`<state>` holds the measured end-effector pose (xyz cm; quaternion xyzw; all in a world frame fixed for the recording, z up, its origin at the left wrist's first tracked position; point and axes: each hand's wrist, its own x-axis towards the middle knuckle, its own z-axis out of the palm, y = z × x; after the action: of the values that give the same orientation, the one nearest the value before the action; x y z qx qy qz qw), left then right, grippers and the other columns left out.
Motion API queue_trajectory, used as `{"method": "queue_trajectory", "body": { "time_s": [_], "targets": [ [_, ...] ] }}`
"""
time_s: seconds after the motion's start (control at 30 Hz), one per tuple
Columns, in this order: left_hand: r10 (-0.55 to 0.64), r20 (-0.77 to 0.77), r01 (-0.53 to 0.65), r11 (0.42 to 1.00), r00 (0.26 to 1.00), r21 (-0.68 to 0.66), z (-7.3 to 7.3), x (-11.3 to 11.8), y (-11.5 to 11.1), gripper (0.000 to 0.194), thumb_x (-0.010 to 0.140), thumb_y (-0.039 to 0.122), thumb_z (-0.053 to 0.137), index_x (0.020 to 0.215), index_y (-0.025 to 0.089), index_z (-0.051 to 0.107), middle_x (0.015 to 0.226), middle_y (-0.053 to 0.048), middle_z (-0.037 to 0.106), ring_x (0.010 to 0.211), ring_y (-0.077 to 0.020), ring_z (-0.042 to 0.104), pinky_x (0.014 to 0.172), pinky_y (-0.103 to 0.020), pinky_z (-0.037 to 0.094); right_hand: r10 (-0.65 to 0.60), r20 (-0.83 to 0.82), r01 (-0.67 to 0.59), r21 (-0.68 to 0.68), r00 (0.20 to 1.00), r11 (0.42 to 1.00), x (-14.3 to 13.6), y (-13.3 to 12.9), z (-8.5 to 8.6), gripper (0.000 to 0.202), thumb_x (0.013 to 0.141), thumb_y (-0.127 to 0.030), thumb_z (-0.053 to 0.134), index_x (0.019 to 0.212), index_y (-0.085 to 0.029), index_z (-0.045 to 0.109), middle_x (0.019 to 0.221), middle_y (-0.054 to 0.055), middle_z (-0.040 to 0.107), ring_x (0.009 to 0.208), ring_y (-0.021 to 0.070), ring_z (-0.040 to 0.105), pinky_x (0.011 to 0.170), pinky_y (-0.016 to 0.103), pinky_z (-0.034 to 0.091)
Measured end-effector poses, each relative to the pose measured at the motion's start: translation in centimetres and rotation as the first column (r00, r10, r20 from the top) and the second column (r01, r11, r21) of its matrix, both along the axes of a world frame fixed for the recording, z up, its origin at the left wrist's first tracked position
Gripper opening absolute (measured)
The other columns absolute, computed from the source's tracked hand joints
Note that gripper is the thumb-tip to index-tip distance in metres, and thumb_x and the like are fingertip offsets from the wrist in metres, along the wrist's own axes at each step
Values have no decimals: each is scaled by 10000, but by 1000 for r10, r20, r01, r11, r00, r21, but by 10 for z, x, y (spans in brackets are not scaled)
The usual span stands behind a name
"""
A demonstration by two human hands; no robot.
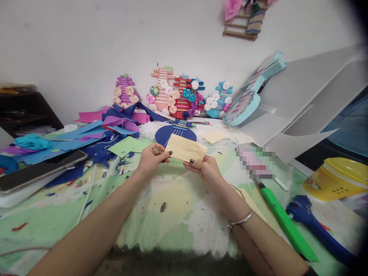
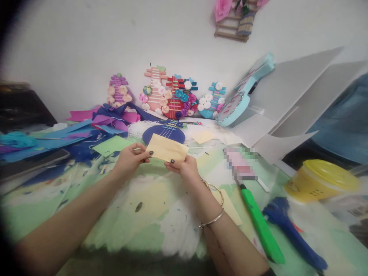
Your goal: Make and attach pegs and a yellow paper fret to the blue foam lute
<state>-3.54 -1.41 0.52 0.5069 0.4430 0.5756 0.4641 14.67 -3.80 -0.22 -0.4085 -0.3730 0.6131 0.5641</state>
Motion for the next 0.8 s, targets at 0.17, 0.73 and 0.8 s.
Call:
{"method": "queue_trajectory", "body": {
  "time_s": [0.17, 0.73, 0.8],
  "targets": [
    [80, -373, -26, 989, 925, 147, 0, -2, -12, 241, 685, 287, 635, 746, 192, 422, 561, 30, 570, 538, -146, 584, 548, -259, 437, -61, 127, 67, -43, 990, 997, 3, 3, -5, 245, 505, 13, 637, 736, -68, 647, 693, 89, 690, 612, 232, 679, 542, 272, 601],
    [469, -872, 610, 652, 142, 450, -18, 0, -34, 224, 864, 169, 422, 707, 137, 578, 709, -50, 556, 680, -158, 467, 648, -289, 357, 47, 460, -17, -68, 887, 998, -4, 3, -14, 522, 546, -55, 616, 1017, -175, 428, 595, -11, 630, 555, 188, 635, 532, 296, 514],
    [393, -899, 550, 714, 196, 432, -21, 1, -34, 250, 868, 184, 418, 694, 138, 592, 708, -54, 566, 692, -155, 496, 650, -277, 372, -47, 684, 3, 65, 728, 998, -3, 5, -16, 573, 550, -113, 662, 1054, -198, 403, 602, -31, 607, 582, 185, 612, 562, 299, 486]
  ]
}}
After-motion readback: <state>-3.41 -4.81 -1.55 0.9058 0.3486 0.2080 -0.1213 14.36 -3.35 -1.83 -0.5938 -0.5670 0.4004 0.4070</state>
